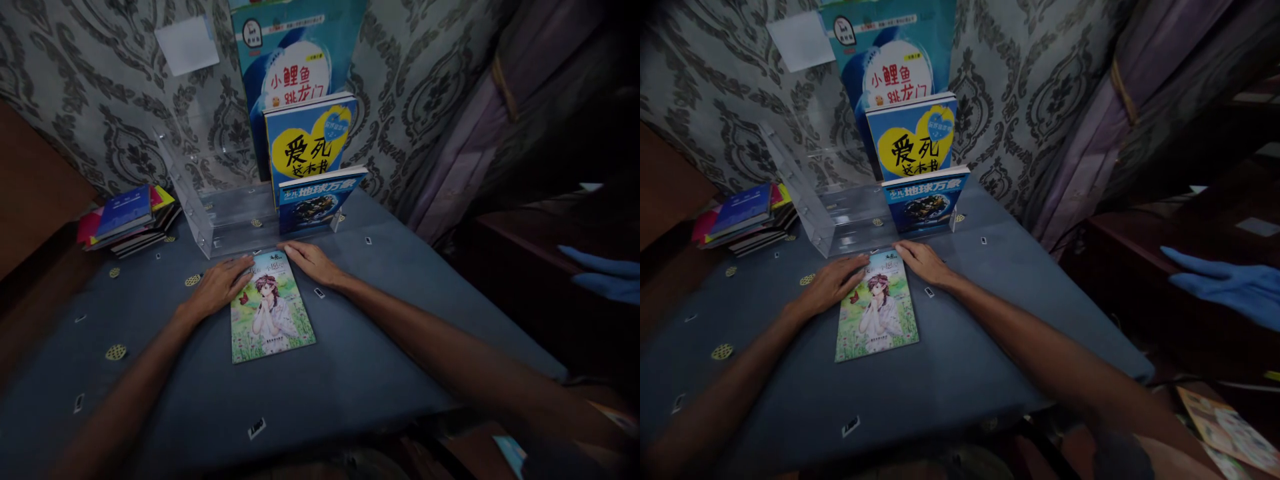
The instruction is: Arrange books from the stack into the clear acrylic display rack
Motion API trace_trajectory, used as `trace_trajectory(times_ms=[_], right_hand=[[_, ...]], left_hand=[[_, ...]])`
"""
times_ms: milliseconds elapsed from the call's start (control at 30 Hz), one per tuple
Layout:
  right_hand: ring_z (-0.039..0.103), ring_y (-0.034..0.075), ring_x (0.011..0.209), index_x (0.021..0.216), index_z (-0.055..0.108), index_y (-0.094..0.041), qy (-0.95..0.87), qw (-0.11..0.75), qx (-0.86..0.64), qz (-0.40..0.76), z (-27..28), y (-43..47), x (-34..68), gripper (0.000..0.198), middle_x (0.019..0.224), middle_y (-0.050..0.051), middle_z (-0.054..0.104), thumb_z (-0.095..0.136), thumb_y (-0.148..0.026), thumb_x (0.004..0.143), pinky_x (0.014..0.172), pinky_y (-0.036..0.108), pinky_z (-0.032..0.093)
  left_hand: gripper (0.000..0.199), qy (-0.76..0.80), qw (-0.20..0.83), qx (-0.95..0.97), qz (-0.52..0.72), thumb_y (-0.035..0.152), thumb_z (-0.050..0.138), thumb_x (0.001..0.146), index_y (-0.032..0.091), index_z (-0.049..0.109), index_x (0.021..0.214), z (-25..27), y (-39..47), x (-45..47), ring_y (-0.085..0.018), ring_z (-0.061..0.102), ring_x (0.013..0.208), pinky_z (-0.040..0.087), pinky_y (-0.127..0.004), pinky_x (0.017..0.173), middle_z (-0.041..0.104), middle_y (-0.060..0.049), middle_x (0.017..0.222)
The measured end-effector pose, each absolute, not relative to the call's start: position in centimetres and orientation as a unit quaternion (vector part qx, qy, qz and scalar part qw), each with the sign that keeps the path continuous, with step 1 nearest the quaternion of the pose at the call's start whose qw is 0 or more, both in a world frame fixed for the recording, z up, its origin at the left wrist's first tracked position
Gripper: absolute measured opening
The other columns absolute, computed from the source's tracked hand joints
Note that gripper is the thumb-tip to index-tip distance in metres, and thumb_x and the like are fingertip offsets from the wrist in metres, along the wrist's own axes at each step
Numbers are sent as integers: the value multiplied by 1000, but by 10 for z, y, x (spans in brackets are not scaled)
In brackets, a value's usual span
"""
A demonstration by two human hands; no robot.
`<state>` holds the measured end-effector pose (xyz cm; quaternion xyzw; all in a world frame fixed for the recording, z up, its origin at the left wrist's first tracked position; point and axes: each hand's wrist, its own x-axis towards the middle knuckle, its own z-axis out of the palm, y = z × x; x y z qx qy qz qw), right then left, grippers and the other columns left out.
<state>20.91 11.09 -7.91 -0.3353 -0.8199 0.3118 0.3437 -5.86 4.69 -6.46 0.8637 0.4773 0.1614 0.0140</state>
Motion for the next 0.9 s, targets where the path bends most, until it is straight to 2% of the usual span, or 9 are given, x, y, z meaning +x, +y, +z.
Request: trace_trajectory(times_ms=[233, 400, 500, 633, 800, 900], right_hand=[[65, 26, 121, 131, 64, -18, -849, 299, -352, 258, -82, 107, 208, 40, 130, 10, 71, 41, -33, 103, 105, 43, 48], [57, 27, 133, 137, 60, -13, -872, 268, -357, 200, -92, 106, 207, 43, 140, 14, 63, 40, -25, 100, 114, 48, 42], [55, 28, 135, 137, 60, -13, -883, 262, -350, 172, -94, 104, 206, 44, 142, 15, 61, 40, -25, 100, 117, 51, 39], [57, 28, 132, 136, 61, -18, -886, 278, -340, 146, -95, 99, 207, 41, 140, 13, 63, 42, -28, 100, 115, 53, 42], [56, 30, 134, 133, 62, -13, -889, 270, -344, 132, -96, 91, 209, 42, 140, 17, 63, 45, -31, 100, 113, 53, 43], [54, 30, 135, 134, 62, -17, -890, 267, -346, 131, -97, 82, 214, 42, 143, 15, 61, 48, -33, 99, 113, 54, 42]], left_hand=[[54, 509, 39, 836, 202, 53, 34, 104, 18, 62, 134, -71, 33, -74, -28, 60, 130, 51, -48, 107, 62, -11, 142], [50, 501, 29, 837, 220, 49, 36, 104, 17, 62, 133, -76, 34, -72, -27, 60, 130, 51, -47, 108, 63, -12, 140], [46, 500, 25, 837, 222, 44, 38, 104, 17, 62, 132, -77, 34, -72, -27, 60, 130, 51, -46, 108, 65, -12, 138], [42, 506, 31, 835, 215, 40, 39, 103, 20, 61, 133, -79, 34, -73, -26, 59, 132, 50, -47, 109, 65, -9, 139], [42, 503, 37, 838, 209, 39, 39, 103, 19, 61, 133, -79, 35, -73, -26, 58, 133, 48, -46, 111, 65, -8, 138], [42, 505, 32, 837, 206, 39, 38, 103, 19, 60, 133, -79, 34, -72, -25, 58, 133, 48, -46, 111, 65, -8, 138]])
